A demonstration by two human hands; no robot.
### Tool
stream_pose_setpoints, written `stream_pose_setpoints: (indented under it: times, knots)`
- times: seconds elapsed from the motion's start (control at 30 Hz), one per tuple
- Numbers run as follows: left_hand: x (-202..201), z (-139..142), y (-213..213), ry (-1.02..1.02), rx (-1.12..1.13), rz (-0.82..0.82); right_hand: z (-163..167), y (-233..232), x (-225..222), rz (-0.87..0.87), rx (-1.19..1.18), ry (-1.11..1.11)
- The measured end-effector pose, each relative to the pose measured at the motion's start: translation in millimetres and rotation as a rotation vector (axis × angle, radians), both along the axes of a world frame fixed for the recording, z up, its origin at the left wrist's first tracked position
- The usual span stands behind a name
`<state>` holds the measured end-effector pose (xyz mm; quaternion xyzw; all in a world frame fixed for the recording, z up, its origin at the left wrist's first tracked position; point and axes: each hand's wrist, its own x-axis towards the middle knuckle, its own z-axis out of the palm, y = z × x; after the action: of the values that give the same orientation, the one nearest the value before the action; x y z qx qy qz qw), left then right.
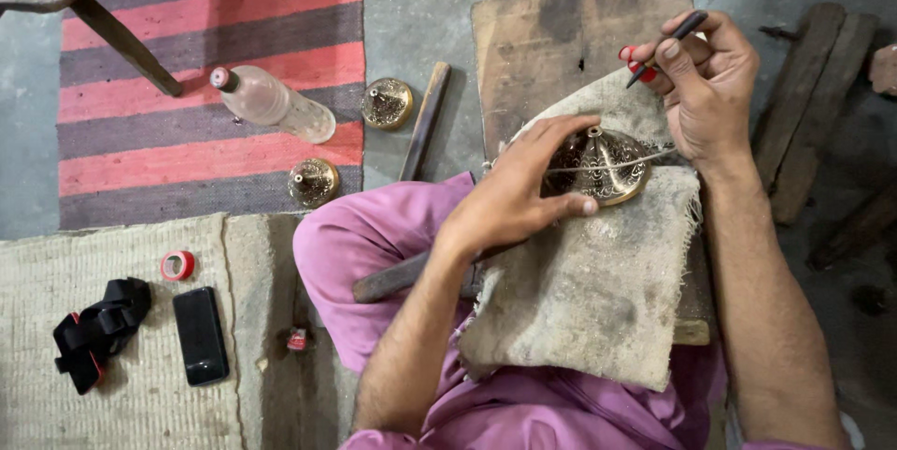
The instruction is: The person sits on the floor and repeatedly hammers a small ornate brass object placed on a cloth-covered wooden block. They use a wooden mallet and a small metal punch to shape or emboss the metal, occasionally rotating the object to work different areas.
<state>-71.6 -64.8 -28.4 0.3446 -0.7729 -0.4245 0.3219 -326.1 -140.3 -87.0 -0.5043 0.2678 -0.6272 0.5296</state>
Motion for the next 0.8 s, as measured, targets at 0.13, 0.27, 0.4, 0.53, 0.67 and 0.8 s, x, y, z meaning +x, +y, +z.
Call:
stream_pose_setpoints:
  times: [0.13, 0.27, 0.4, 0.53, 0.67, 0.8]
  knots:
    - [4.8, -9.2, -8.1, 0.074, 0.077, -0.082, 4.7, 1.6, 1.4, -0.004, 0.031, -0.06]
    - [4.7, -10.1, -1.1, 0.125, 0.059, -0.068, 28.0, 16.6, 0.1, -0.126, 0.03, 0.175]
    - [3.2, -9.1, 26.0, 0.031, -0.067, 0.14, 57.0, 46.5, 11.3, 0.017, -0.082, 0.419]
    - [32.6, -14.0, 56.4, -0.107, -0.093, 0.306, 79.1, 60.4, 33.6, 0.082, -0.085, 0.611]
    - [94.9, -27.4, 72.9, -0.109, 0.136, 0.305, 90.9, 64.3, 51.7, 0.027, -0.057, 0.647]
    - [137.7, -43.1, 81.6, -0.306, 0.389, 0.073, 95.1, 69.6, 59.6, -0.07, -0.11, 0.821]
